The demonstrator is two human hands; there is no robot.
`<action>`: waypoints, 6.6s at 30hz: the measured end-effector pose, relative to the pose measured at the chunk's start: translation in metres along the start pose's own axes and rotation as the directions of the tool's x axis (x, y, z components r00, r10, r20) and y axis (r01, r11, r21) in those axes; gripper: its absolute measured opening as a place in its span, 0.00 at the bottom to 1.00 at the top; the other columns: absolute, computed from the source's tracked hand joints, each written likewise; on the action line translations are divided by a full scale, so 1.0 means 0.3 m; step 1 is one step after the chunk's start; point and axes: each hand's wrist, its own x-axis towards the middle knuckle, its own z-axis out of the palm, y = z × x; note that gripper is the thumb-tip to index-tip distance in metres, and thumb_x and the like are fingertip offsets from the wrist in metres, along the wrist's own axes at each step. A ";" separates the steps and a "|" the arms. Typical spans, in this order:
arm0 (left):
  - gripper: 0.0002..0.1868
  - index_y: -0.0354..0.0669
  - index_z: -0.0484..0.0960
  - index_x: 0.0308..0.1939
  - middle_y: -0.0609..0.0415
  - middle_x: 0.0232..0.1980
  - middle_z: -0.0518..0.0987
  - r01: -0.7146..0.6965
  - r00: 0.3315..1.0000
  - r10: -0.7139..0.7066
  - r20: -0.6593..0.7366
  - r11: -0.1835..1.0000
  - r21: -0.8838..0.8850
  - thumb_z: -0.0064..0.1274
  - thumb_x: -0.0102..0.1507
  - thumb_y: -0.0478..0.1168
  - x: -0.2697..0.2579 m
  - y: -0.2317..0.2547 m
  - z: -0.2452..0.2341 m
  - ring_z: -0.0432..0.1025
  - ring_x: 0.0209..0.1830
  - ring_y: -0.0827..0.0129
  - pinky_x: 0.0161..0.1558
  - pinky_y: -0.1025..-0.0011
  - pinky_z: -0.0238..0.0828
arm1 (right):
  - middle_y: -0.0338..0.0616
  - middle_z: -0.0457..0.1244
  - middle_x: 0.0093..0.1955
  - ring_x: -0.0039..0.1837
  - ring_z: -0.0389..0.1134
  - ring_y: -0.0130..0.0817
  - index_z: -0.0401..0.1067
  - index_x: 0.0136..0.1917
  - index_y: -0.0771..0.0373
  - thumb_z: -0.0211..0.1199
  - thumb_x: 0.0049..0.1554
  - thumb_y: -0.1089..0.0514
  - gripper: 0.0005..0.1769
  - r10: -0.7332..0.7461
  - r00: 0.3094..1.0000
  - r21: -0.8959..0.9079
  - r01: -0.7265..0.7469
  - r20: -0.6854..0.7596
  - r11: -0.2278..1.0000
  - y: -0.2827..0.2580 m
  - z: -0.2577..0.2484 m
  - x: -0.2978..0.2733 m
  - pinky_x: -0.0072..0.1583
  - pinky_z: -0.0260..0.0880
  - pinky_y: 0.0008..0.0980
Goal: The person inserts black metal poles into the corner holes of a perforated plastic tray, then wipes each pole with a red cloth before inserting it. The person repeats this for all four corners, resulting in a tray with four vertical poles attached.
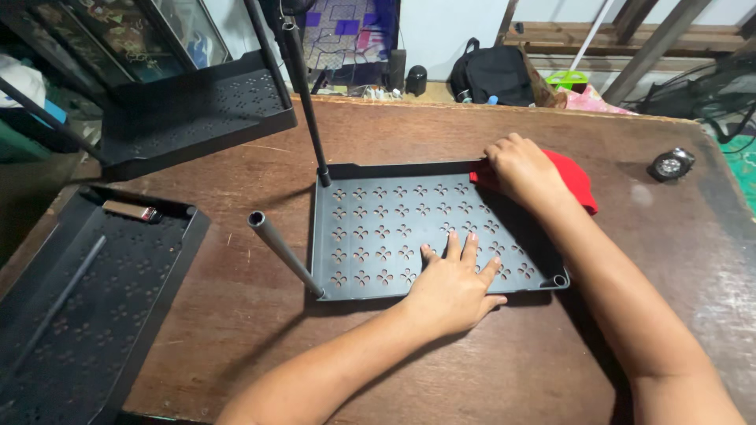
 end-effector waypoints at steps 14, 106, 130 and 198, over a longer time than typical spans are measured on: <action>0.36 0.47 0.71 0.70 0.24 0.74 0.59 0.036 0.999 -0.037 -0.038 0.999 -0.021 0.45 0.65 0.64 -0.006 0.006 0.023 0.53 0.73 0.25 0.56 0.20 0.55 | 0.53 0.69 0.45 0.50 0.71 0.55 0.81 0.47 0.61 0.63 0.53 0.63 0.09 0.279 0.955 0.072 -0.273 -0.103 0.959 0.002 0.018 -0.041 0.53 0.72 0.50; 0.09 0.44 0.81 0.39 0.45 0.44 0.82 0.827 0.387 -0.805 -0.449 0.519 -0.218 0.59 0.62 0.45 -1.221 -0.902 -0.254 0.77 0.46 0.46 0.48 0.51 0.72 | 0.46 0.64 0.46 0.57 0.64 0.48 0.73 0.42 0.61 0.63 0.59 0.53 0.09 -0.147 0.808 0.465 0.465 -0.570 0.753 -1.562 -0.069 0.287 0.69 0.54 0.54; 0.09 0.38 0.74 0.50 0.44 0.46 0.78 -0.243 0.586 -0.044 -0.809 0.943 -0.228 0.55 0.68 0.33 -0.437 0.002 -0.165 0.75 0.44 0.47 0.47 0.57 0.73 | 0.44 0.65 0.39 0.47 0.66 0.43 0.73 0.37 0.59 0.66 0.47 0.58 0.05 -0.241 0.813 -0.001 0.283 -0.530 0.959 -0.517 -0.415 -0.503 0.54 0.62 0.45; 0.09 0.45 0.75 0.38 0.56 0.43 0.77 -0.352 0.633 0.241 -0.736 0.936 0.004 0.60 0.57 0.33 -0.110 0.092 -0.028 0.73 0.35 0.65 0.37 0.66 0.70 | 0.35 0.67 0.45 0.48 0.67 0.37 0.77 0.47 0.55 0.71 0.47 0.61 0.12 0.128 0.855 -0.004 -0.150 -0.502 0.989 -0.413 -0.392 -0.667 0.56 0.60 0.41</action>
